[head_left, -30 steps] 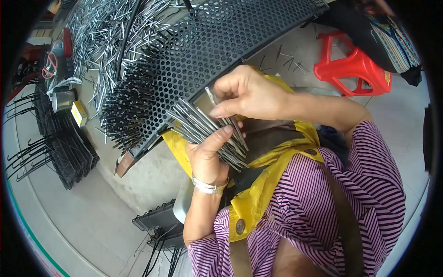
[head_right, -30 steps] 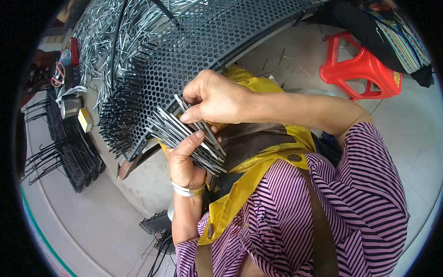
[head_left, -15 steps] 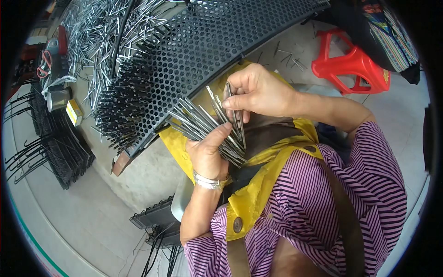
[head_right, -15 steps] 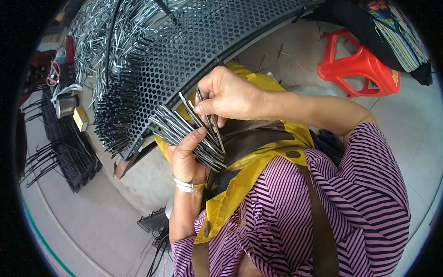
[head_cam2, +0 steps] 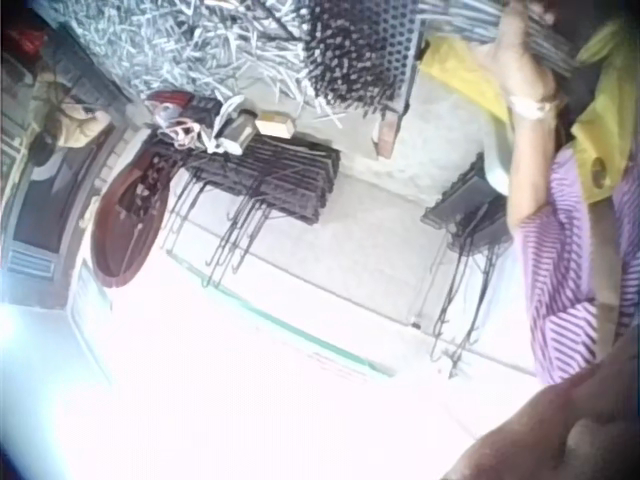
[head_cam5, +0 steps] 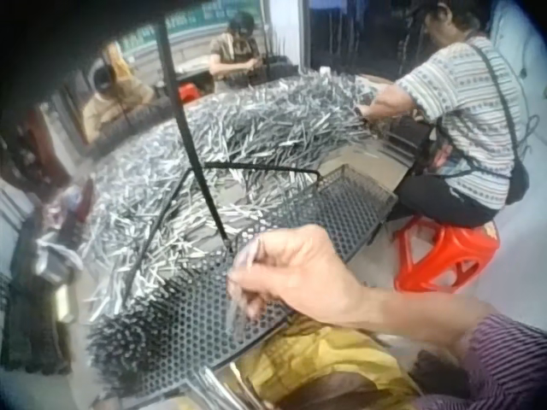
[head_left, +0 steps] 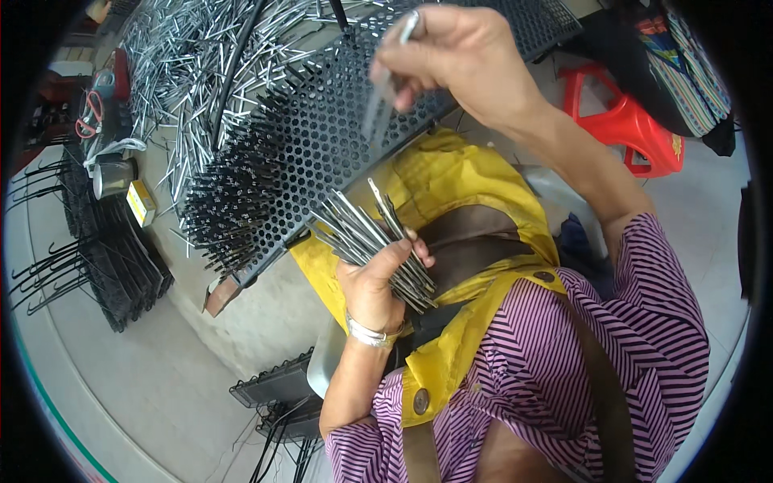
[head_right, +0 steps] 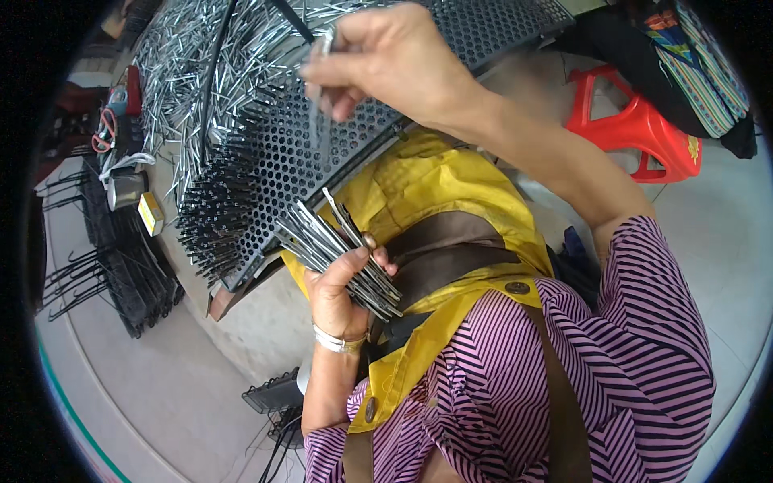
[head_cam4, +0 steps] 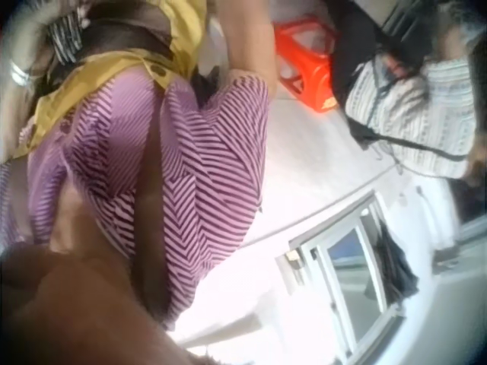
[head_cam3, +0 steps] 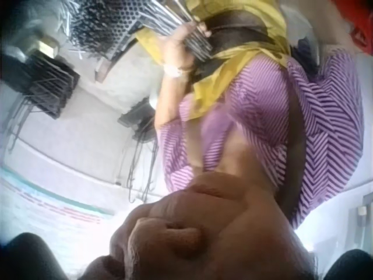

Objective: The person gathers a bundle of metal clips from a pile on the table and inserts them one by one into the holes of a perforated grid.

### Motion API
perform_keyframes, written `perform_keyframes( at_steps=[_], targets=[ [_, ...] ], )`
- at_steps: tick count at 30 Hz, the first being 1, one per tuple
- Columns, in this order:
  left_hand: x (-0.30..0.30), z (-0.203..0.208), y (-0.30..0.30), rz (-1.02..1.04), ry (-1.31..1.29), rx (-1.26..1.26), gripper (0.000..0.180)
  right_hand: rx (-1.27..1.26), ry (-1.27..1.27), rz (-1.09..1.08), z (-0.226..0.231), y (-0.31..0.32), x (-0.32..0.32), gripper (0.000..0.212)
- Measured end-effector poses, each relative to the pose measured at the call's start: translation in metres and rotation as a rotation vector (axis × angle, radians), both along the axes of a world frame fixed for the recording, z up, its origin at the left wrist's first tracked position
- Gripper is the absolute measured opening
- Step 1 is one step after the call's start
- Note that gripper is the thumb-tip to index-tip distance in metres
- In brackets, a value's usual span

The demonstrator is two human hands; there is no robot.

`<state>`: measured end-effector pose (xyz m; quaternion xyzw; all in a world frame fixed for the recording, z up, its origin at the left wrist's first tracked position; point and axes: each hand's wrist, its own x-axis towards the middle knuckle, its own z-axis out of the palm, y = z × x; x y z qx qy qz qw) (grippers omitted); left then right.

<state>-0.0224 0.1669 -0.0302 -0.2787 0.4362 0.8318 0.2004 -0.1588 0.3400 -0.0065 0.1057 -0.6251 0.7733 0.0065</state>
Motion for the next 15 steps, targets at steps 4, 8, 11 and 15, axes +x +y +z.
perform_keyframes(
  at_steps=[4, 8, 11, 15],
  targets=[
    [0.001, -0.003, 0.001, -0.037, 0.037, 0.046, 0.024, -0.098, 0.233, -0.001, -0.001, -0.019, -0.033, 0.004],
    [0.003, -0.004, 0.001, -0.034, 0.052, 0.106, 0.025, 0.283, 0.552, -0.119, -0.010, -0.034, -0.048, 0.010],
    [0.002, -0.004, 0.000, -0.026, 0.033, 0.139, 0.025, 0.316, 0.740, -0.157, -0.017, -0.041, -0.058, 0.009],
    [0.002, -0.004, -0.001, -0.024, 0.022, 0.153, 0.026, 0.400, 0.706, -0.082, -0.014, -0.047, -0.056, 0.009]
  ],
)
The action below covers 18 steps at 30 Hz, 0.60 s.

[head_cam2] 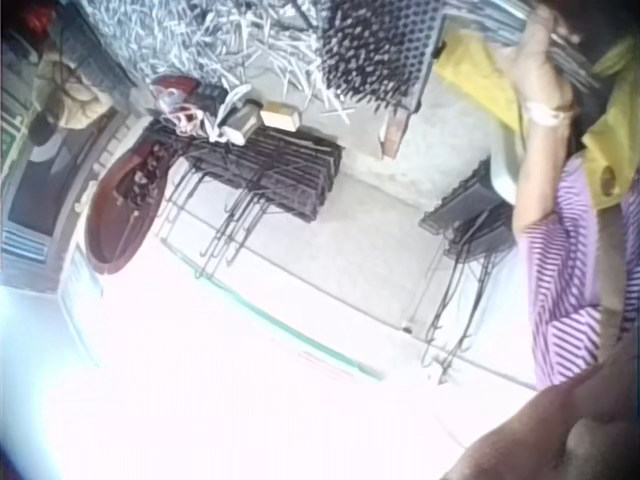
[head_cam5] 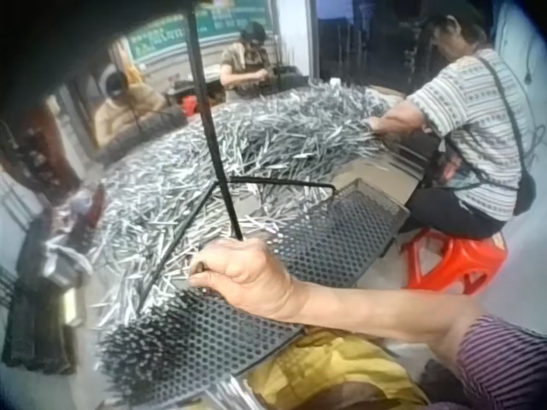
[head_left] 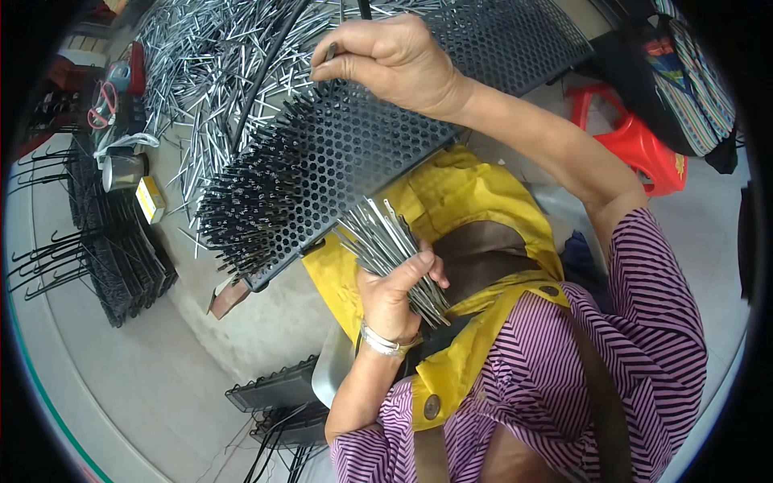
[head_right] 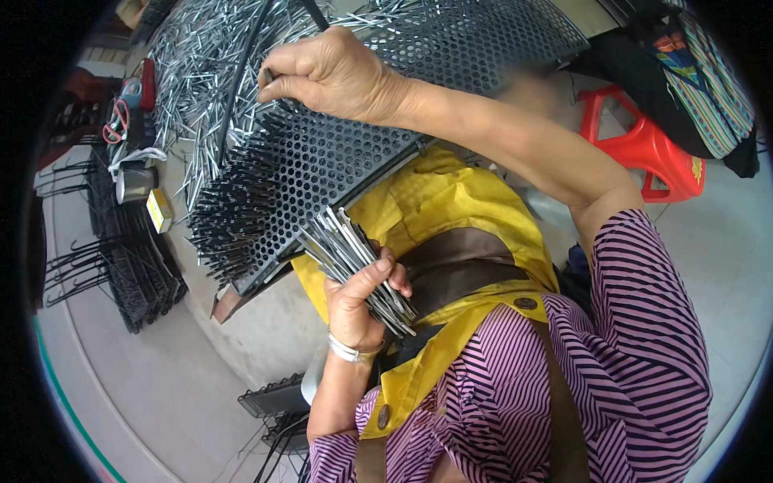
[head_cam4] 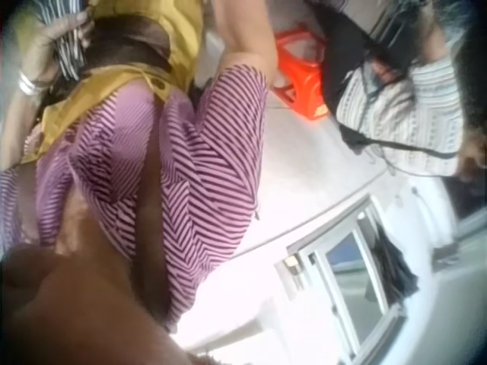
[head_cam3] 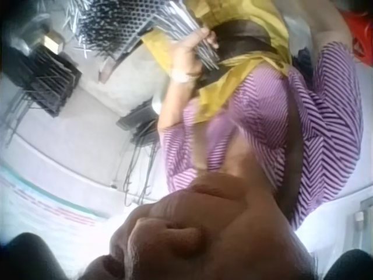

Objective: The person gathers a bundle of metal clips from a pile on the table and inserts them one by one into the holes of a perforated grid.

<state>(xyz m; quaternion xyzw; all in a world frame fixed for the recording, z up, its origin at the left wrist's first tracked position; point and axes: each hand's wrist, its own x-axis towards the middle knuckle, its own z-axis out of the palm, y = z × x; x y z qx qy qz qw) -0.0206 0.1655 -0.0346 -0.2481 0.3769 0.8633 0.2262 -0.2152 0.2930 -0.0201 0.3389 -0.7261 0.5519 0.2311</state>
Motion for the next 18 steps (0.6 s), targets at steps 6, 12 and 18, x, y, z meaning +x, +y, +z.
perform_keyframes(
  at_steps=[6, 12, 18],
  targets=[
    [-0.001, 0.000, -0.001, -0.010, -0.011, 0.020, 0.027, 0.152, 0.017, 0.125, -0.013, -0.005, -0.018, 0.009],
    [-0.001, -0.003, -0.002, -0.012, -0.002, 0.021, 0.027, 0.291, -0.061, 0.083, 0.000, -0.020, -0.032, 0.013],
    [-0.002, -0.002, -0.002, -0.003, -0.006, 0.016, 0.025, 0.331, -0.036, -0.094, 0.002, -0.026, -0.028, 0.010]
  ],
)
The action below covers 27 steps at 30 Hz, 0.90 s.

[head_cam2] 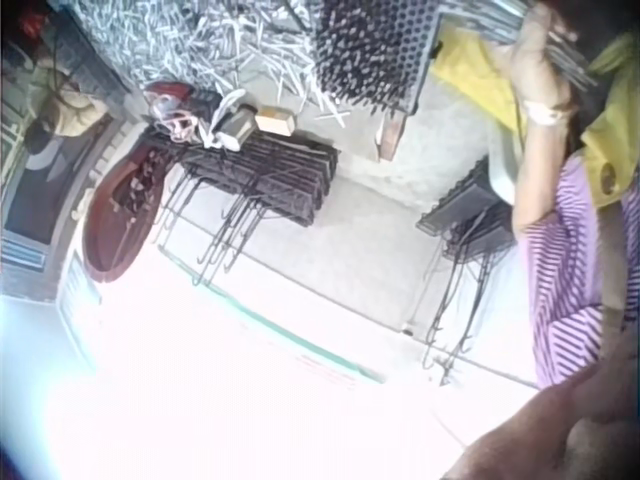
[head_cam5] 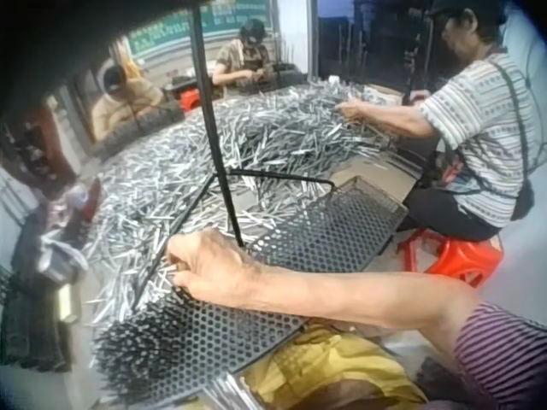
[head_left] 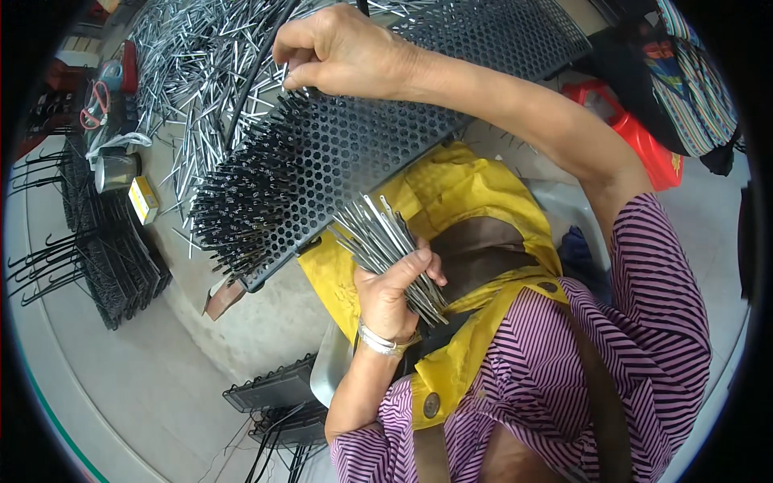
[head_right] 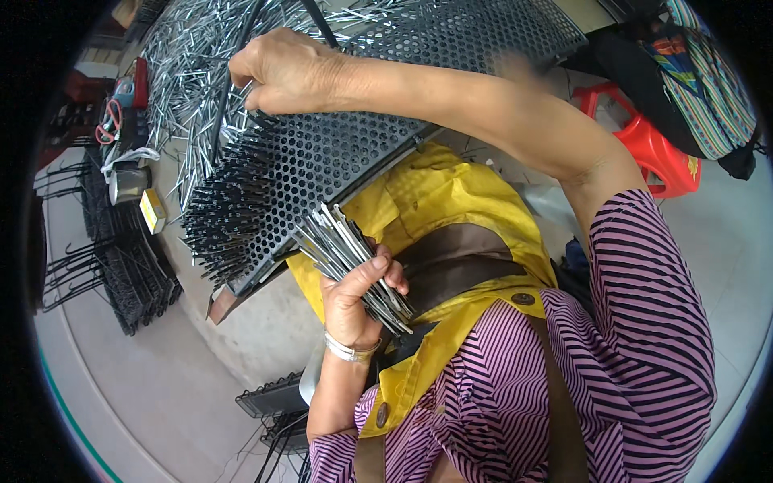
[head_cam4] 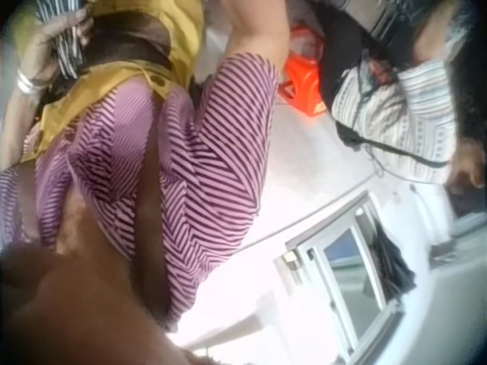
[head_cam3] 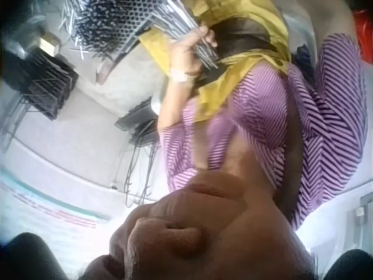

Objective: The person gathers a bundle of metal clips from a pile on the table and inserts them one by one into the holes of a perforated grid.

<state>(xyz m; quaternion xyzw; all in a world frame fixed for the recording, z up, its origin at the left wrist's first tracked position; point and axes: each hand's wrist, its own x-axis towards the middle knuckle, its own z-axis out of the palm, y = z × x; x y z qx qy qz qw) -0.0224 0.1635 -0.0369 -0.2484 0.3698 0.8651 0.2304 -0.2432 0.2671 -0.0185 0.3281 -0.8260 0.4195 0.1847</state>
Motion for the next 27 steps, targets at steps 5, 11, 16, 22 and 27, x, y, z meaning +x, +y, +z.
perform_keyframes(
  at_steps=[5, 11, 16, 22, 27],
  targets=[
    [0.000, 0.000, 0.001, 0.003, 0.010, 0.015, 0.023, -0.088, 0.017, 0.015, 0.001, 0.001, 0.004, 0.010],
    [0.001, 0.003, -0.001, 0.018, 0.047, -0.005, 0.026, -0.148, -0.216, 0.032, 0.020, 0.027, 0.058, 0.023],
    [0.000, 0.005, 0.002, 0.015, 0.053, -0.024, 0.031, -0.209, -0.854, 0.276, -0.011, 0.044, 0.127, 0.034],
    [0.004, 0.016, 0.009, -0.007, 0.037, -0.126, 0.024, -0.406, -1.316, 0.301, 0.003, 0.049, 0.155, 0.009],
    [0.010, 0.010, 0.008, -0.005, -0.037, -0.153, 0.025, -0.595, -1.177, 0.171, -0.015, 0.057, 0.164, 0.010]
  ],
)
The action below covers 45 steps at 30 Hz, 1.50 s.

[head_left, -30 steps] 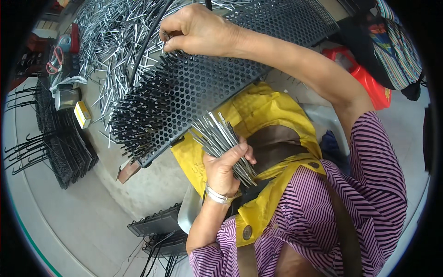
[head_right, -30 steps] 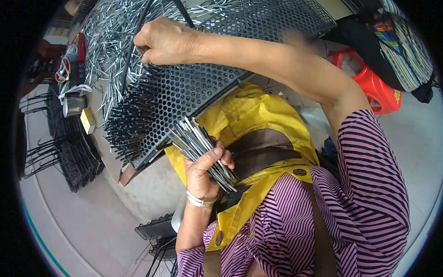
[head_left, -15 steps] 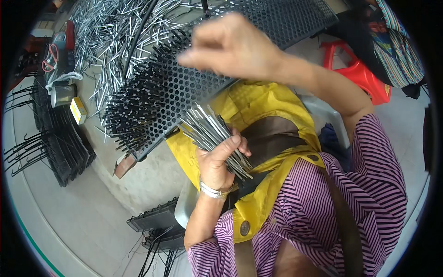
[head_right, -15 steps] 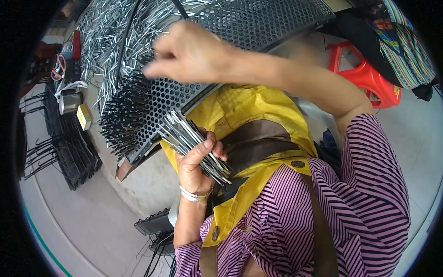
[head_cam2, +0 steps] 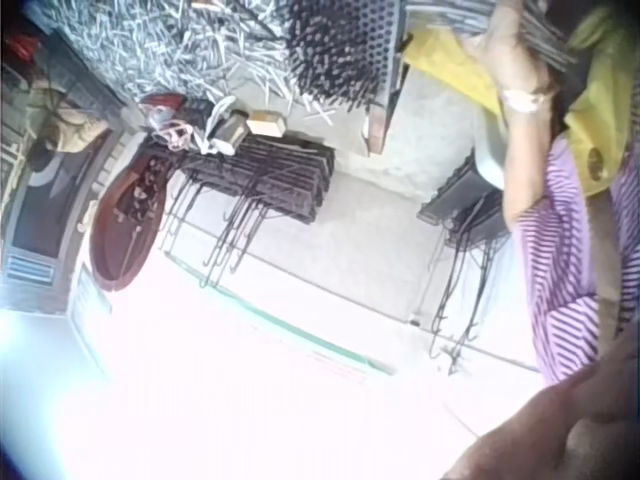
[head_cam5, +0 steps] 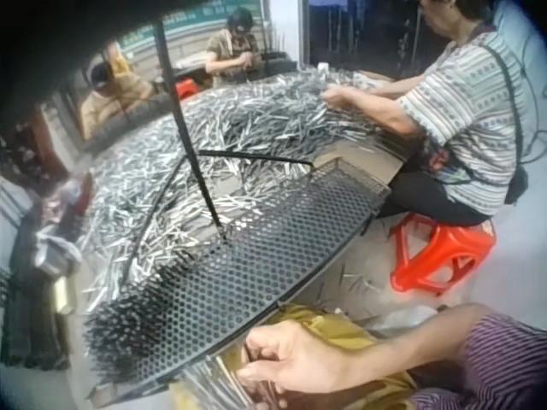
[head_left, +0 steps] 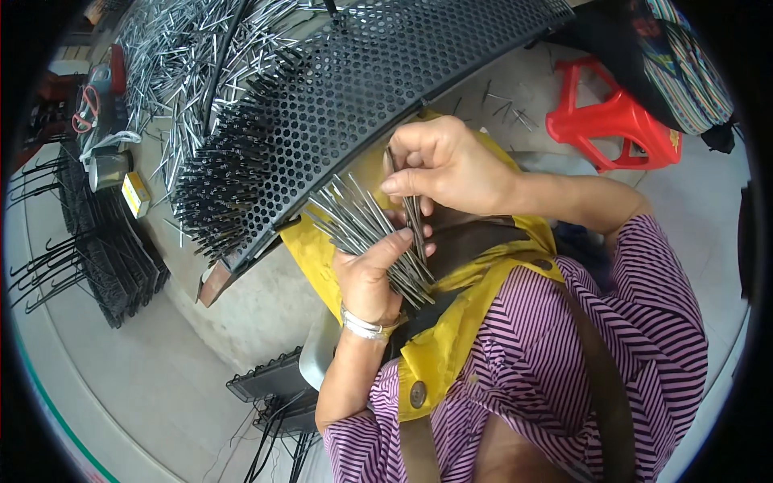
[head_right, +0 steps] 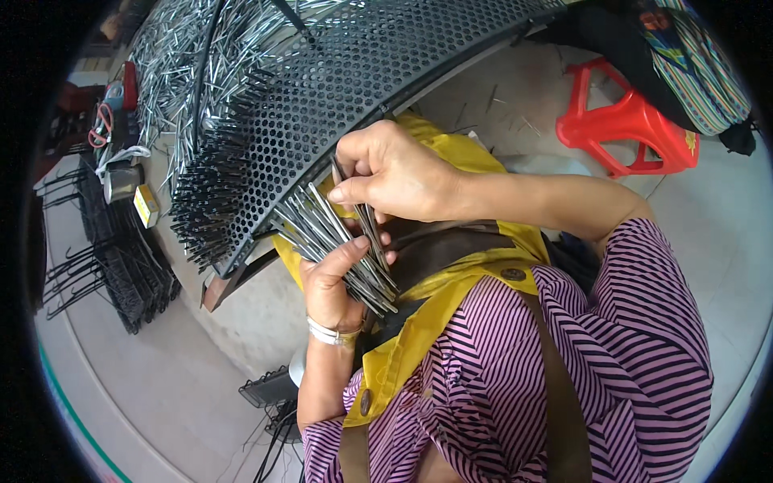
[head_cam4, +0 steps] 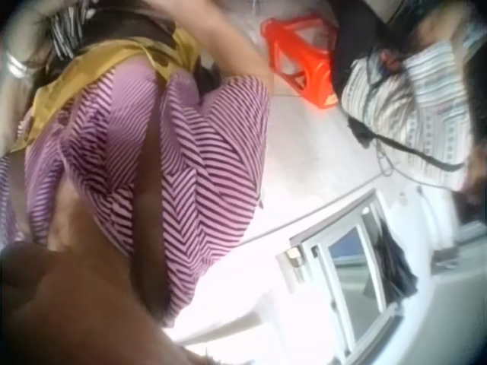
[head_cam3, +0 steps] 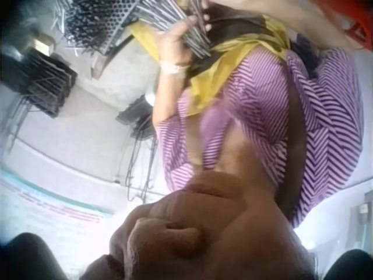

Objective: The person gathers a bundle of metal clips from a pile on the table and inserts them one by one into the holes of a perforated grid.

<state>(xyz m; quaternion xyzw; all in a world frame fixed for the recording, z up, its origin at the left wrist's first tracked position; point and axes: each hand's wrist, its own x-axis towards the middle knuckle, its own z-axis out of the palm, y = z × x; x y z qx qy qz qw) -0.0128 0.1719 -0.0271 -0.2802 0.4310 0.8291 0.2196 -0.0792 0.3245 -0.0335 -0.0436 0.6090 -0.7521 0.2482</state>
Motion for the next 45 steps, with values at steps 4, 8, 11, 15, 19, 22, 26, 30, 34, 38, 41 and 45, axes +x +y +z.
perform_keyframes(
  at_steps=[4, 8, 11, 15, 19, 22, 26, 30, 34, 38, 41, 45],
  targets=[
    [0.003, 0.003, -0.002, -0.044, -0.018, 0.043, 0.025, -0.082, 0.015, -0.067, -0.005, 0.002, 0.006, 0.008],
    [0.003, -0.003, -0.004, -0.064, 0.003, -0.031, 0.025, -0.049, -0.050, -0.032, -0.003, 0.009, 0.002, 0.007],
    [0.003, -0.002, -0.001, 0.003, 0.018, -0.072, 0.026, -0.027, -0.122, -0.004, -0.005, 0.012, 0.003, 0.008],
    [0.000, -0.001, 0.001, 0.042, 0.026, -0.103, 0.026, -0.099, -0.224, 0.021, -0.009, 0.007, 0.009, 0.010],
    [0.001, -0.006, -0.002, 0.077, 0.055, -0.109, 0.022, -0.029, -0.156, 0.059, -0.005, -0.002, 0.012, 0.010],
    [0.000, -0.005, 0.000, 0.028, 0.061, -0.132, 0.021, 0.055, -0.147, 0.095, -0.011, -0.005, 0.013, 0.010],
    [-0.001, -0.005, 0.001, 0.049, 0.039, -0.142, 0.023, 0.072, -0.131, 0.082, -0.016, -0.003, 0.013, 0.010],
    [-0.003, -0.008, 0.003, 0.116, 0.069, -0.196, 0.024, 0.070, -0.146, 0.094, -0.019, 0.003, 0.010, 0.007],
    [-0.003, -0.012, 0.000, 0.127, 0.060, -0.212, 0.023, 0.021, -0.120, -0.004, -0.004, 0.015, -0.004, 0.006],
    [-0.005, -0.005, -0.002, 0.147, -0.027, -0.089, 0.018, -0.079, -0.026, -0.138, 0.011, 0.031, -0.037, 0.008],
    [-0.002, -0.008, -0.007, 0.143, -0.005, -0.044, 0.017, -0.236, -0.029, -0.224, 0.030, 0.022, -0.067, 0.012],
    [0.000, -0.007, -0.004, 0.057, 0.001, -0.048, 0.015, -0.354, 0.009, -0.362, -0.004, 0.011, -0.114, 0.011]
  ],
)
